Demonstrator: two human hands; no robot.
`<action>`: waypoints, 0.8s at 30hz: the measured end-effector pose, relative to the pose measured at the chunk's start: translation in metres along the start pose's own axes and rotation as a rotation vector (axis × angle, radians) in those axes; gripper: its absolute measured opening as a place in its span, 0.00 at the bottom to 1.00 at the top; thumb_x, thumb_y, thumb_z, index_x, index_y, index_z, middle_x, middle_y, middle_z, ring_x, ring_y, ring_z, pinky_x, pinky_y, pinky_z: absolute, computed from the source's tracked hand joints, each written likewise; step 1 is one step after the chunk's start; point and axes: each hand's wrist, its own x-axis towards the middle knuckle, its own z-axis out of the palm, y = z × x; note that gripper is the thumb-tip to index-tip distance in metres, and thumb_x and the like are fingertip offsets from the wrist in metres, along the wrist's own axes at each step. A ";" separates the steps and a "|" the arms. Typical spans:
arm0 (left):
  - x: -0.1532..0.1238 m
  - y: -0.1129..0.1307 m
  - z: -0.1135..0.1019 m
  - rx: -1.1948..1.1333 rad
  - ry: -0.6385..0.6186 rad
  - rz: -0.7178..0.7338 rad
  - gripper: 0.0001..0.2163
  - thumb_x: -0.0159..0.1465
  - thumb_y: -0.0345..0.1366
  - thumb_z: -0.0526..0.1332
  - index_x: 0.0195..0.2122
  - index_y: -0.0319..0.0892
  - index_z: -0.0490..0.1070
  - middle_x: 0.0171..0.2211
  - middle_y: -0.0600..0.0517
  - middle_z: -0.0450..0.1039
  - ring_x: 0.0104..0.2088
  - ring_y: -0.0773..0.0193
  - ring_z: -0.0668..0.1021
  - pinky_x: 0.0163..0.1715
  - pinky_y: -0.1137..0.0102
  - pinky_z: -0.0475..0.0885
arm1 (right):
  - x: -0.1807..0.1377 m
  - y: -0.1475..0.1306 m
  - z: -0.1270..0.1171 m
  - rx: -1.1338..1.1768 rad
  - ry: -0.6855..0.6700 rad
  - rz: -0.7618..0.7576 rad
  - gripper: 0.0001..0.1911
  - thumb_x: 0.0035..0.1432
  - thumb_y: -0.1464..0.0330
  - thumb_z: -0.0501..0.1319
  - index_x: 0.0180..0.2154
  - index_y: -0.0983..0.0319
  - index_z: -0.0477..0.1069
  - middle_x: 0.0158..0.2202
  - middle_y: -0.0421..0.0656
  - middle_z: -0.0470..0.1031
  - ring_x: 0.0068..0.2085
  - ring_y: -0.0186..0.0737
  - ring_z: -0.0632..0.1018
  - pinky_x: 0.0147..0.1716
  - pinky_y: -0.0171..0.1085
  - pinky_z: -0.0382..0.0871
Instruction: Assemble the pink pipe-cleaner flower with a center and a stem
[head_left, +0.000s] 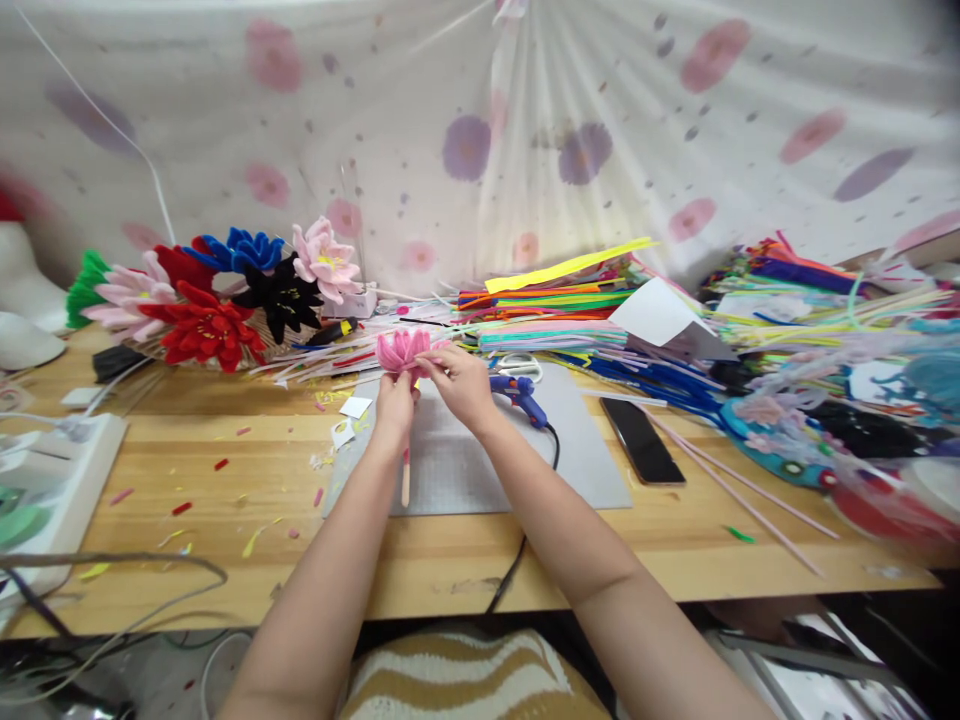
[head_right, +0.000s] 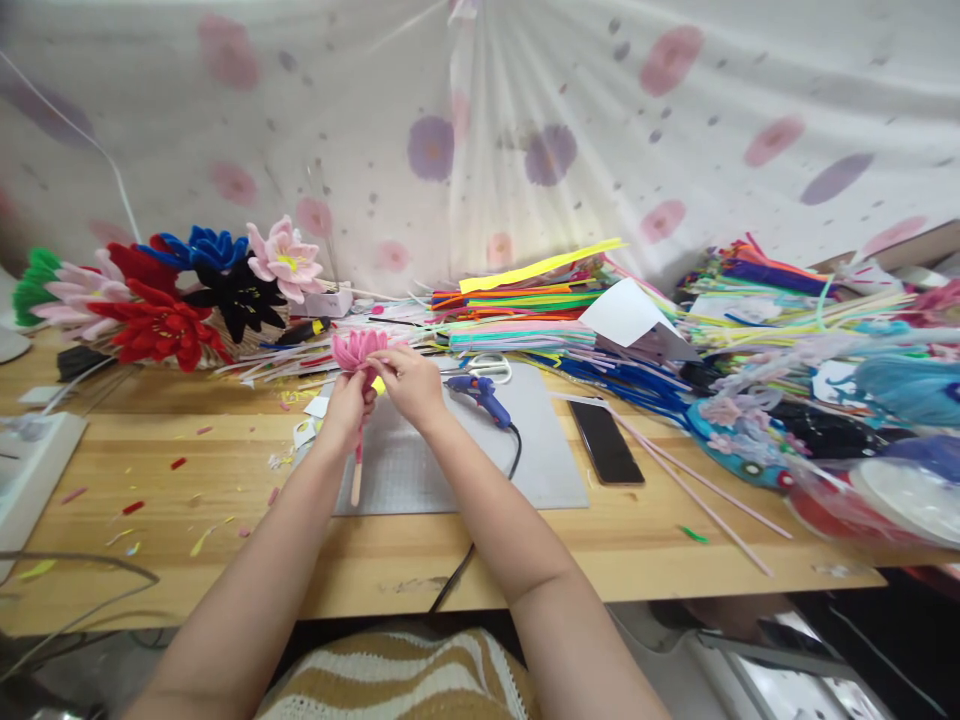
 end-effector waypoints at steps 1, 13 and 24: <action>-0.003 0.001 0.003 0.039 0.027 -0.008 0.06 0.62 0.36 0.50 0.28 0.43 0.55 0.13 0.63 0.49 0.10 0.76 0.51 0.12 0.80 0.42 | -0.001 0.006 0.002 0.056 0.058 0.015 0.13 0.58 0.62 0.55 0.33 0.60 0.76 0.34 0.42 0.76 0.37 0.35 0.74 0.39 0.32 0.66; -0.008 0.011 -0.001 -0.285 -0.194 -0.429 0.14 0.66 0.36 0.45 0.23 0.40 0.55 0.13 0.61 0.47 0.09 0.79 0.51 0.07 0.84 0.41 | -0.014 0.027 0.016 -0.032 0.255 0.007 0.10 0.59 0.64 0.53 0.31 0.61 0.70 0.32 0.42 0.71 0.33 0.34 0.72 0.34 0.34 0.65; -0.007 0.014 -0.007 -0.502 -0.258 -0.517 0.15 0.65 0.37 0.43 0.23 0.39 0.56 0.13 0.61 0.45 0.09 0.78 0.52 0.05 0.84 0.44 | -0.020 0.034 0.013 -0.508 0.156 -0.233 0.09 0.58 0.66 0.56 0.26 0.60 0.66 0.27 0.42 0.70 0.38 0.41 0.67 0.41 0.40 0.55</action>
